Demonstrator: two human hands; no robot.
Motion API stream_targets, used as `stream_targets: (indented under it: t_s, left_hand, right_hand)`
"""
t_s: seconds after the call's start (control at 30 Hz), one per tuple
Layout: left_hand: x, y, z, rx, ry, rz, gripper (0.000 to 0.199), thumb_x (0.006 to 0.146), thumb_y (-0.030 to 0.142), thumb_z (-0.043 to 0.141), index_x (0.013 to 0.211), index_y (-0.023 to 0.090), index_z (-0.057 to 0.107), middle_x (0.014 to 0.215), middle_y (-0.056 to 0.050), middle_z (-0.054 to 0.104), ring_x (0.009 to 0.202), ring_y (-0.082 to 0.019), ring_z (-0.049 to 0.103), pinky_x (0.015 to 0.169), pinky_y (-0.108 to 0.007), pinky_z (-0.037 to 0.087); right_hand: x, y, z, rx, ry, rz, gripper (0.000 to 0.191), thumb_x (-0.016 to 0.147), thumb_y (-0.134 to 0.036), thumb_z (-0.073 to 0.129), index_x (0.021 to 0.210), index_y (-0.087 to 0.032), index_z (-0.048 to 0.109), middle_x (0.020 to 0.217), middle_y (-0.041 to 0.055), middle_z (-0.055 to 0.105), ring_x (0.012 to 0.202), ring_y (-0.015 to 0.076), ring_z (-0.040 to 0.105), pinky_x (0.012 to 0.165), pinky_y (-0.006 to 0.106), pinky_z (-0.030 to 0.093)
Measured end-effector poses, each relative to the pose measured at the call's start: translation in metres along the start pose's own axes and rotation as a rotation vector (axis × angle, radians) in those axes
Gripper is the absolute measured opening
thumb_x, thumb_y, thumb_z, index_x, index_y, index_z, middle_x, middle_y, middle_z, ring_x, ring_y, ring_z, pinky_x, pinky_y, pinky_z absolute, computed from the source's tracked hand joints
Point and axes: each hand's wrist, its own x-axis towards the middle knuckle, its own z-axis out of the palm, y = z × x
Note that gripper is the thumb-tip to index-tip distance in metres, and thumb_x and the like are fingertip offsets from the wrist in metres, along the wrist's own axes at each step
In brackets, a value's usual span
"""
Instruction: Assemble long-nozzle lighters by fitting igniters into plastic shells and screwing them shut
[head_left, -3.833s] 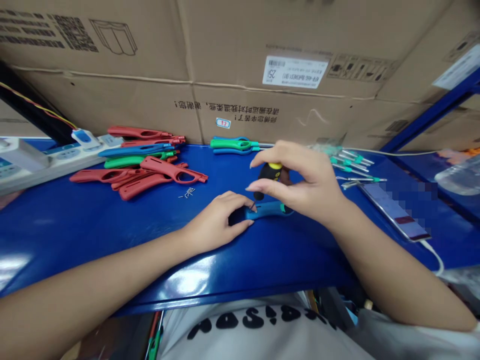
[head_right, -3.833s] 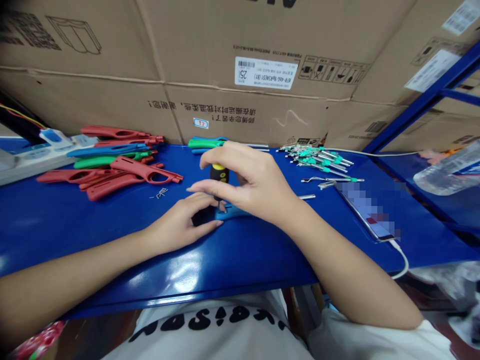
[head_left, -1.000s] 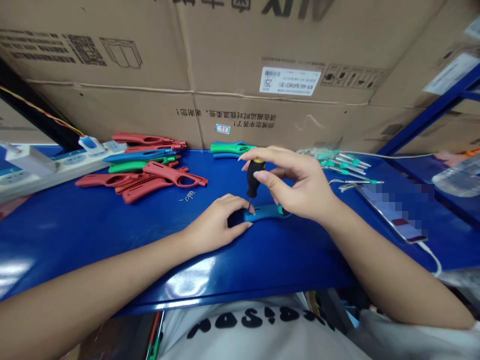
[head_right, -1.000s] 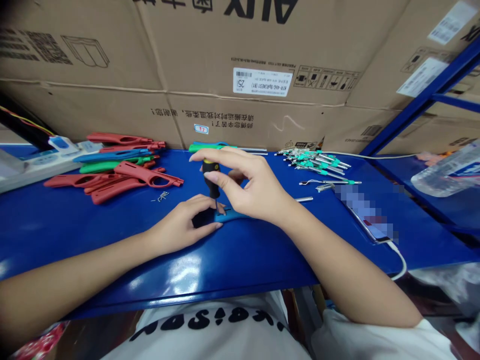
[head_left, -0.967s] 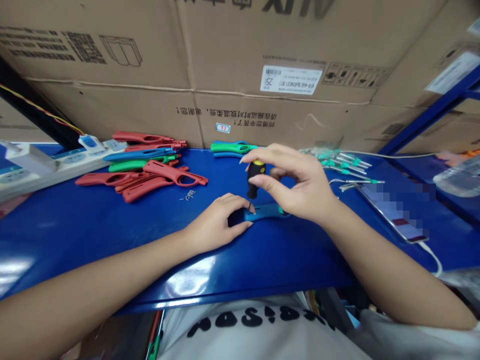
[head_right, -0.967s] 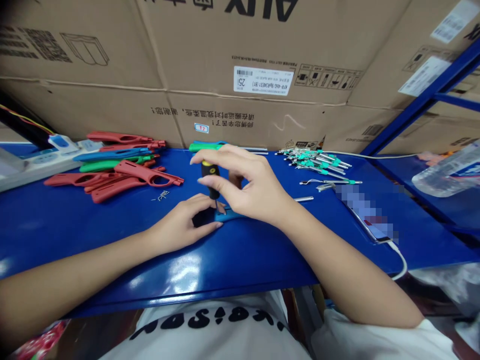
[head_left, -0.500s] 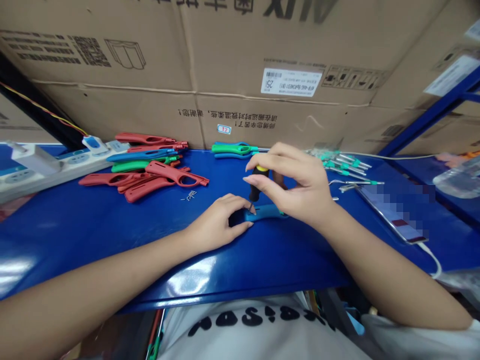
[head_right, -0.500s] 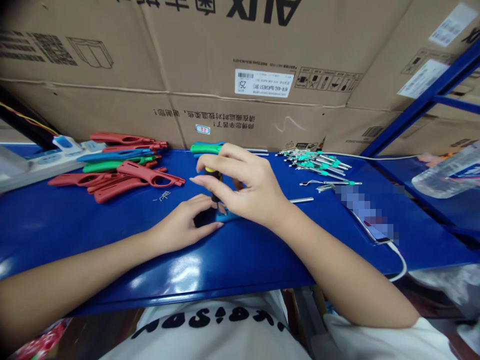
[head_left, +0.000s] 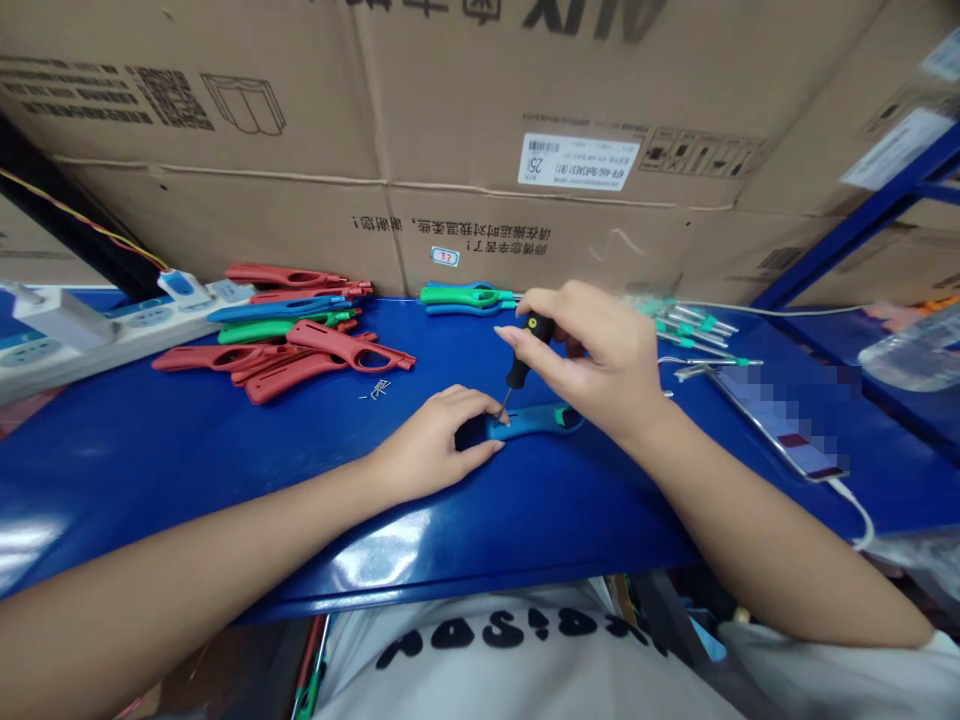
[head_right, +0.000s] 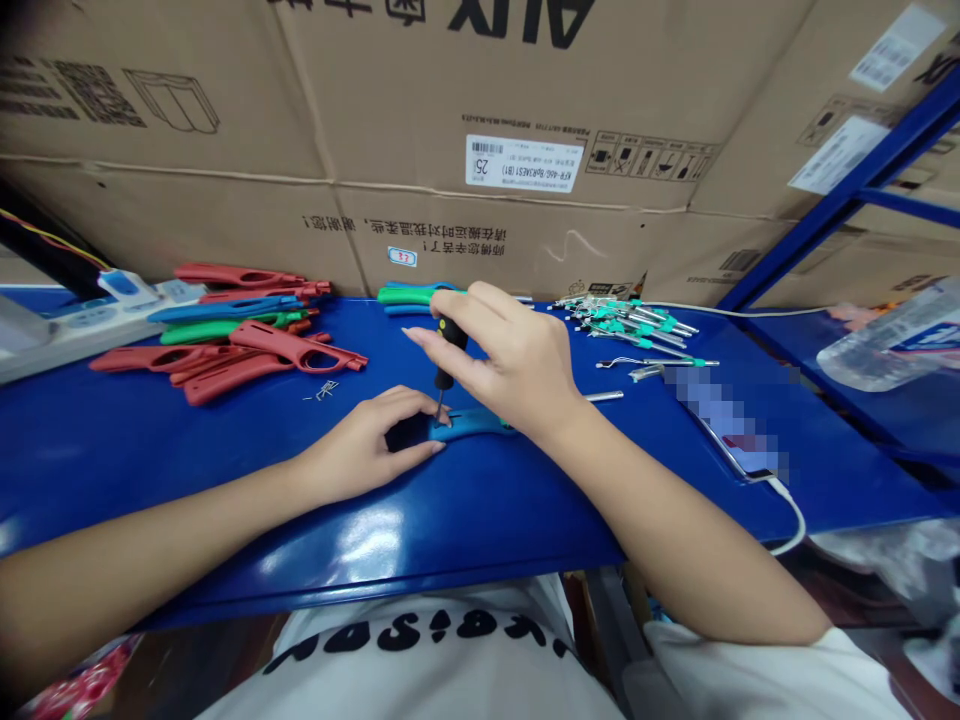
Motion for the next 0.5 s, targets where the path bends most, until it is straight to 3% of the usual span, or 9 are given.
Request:
stream_targets:
  t_s: [0.07, 0.17, 0.27, 0.4, 0.5]
  left_hand:
    - [0.000, 0.000, 0.000, 0.000, 0.002, 0.005, 0.016, 0.089, 0.021, 0.068, 0.105, 0.020, 0.064, 0.108, -0.002, 0.071, 0.105, -0.021, 0.063, 0.099, -0.038, 0.048]
    - [0.000, 0.000, 0.000, 0.005, -0.006, 0.010, 0.016, 0.090, 0.021, 0.068, 0.106, 0.020, 0.064, 0.108, -0.002, 0.071, 0.104, -0.020, 0.063, 0.098, -0.038, 0.049]
    - [0.000, -0.001, 0.000, 0.008, -0.014, 0.011, 0.017, 0.089, 0.021, 0.069, 0.105, 0.020, 0.065, 0.108, -0.001, 0.071, 0.105, -0.020, 0.062, 0.099, -0.037, 0.048]
    - [0.000, -0.001, 0.000, 0.016, -0.009, 0.005, 0.018, 0.088, 0.020, 0.070, 0.106, 0.020, 0.065, 0.109, -0.001, 0.072, 0.106, -0.021, 0.062, 0.099, -0.037, 0.048]
    - [0.000, 0.000, 0.000, 0.015, -0.005, 0.013, 0.017, 0.089, 0.021, 0.069, 0.106, 0.020, 0.065, 0.109, -0.002, 0.072, 0.106, -0.020, 0.062, 0.099, -0.036, 0.048]
  right_hand:
    - [0.000, -0.002, -0.002, 0.008, -0.039, -0.031, 0.022, 0.099, -0.034, 0.055, 0.105, -0.020, 0.071, 0.099, 0.0069, 0.074, 0.085, 0.0178, 0.068, 0.072, 0.029, 0.053]
    - [0.001, -0.007, -0.004, 0.208, -0.150, -0.020, 0.032, 0.103, -0.024, 0.040, 0.122, -0.021, 0.066, 0.119, 0.0090, 0.071, 0.101, 0.0198, 0.068, 0.082, 0.034, 0.057]
    - [0.002, -0.009, -0.003, 0.275, -0.179, 0.012, 0.028, 0.102, -0.026, 0.046, 0.120, -0.025, 0.067, 0.113, 0.0063, 0.072, 0.091, 0.0189, 0.069, 0.078, 0.036, 0.059]
    - [0.001, -0.002, 0.000, 0.145, -0.064, -0.047, 0.020, 0.095, -0.037, 0.064, 0.107, -0.023, 0.072, 0.095, 0.0057, 0.074, 0.085, 0.0203, 0.069, 0.079, 0.037, 0.058]
    - [0.001, 0.002, -0.001, 0.204, -0.050, -0.027, 0.027, 0.101, -0.036, 0.054, 0.118, -0.022, 0.070, 0.099, 0.0066, 0.075, 0.086, 0.0192, 0.070, 0.081, 0.036, 0.058]
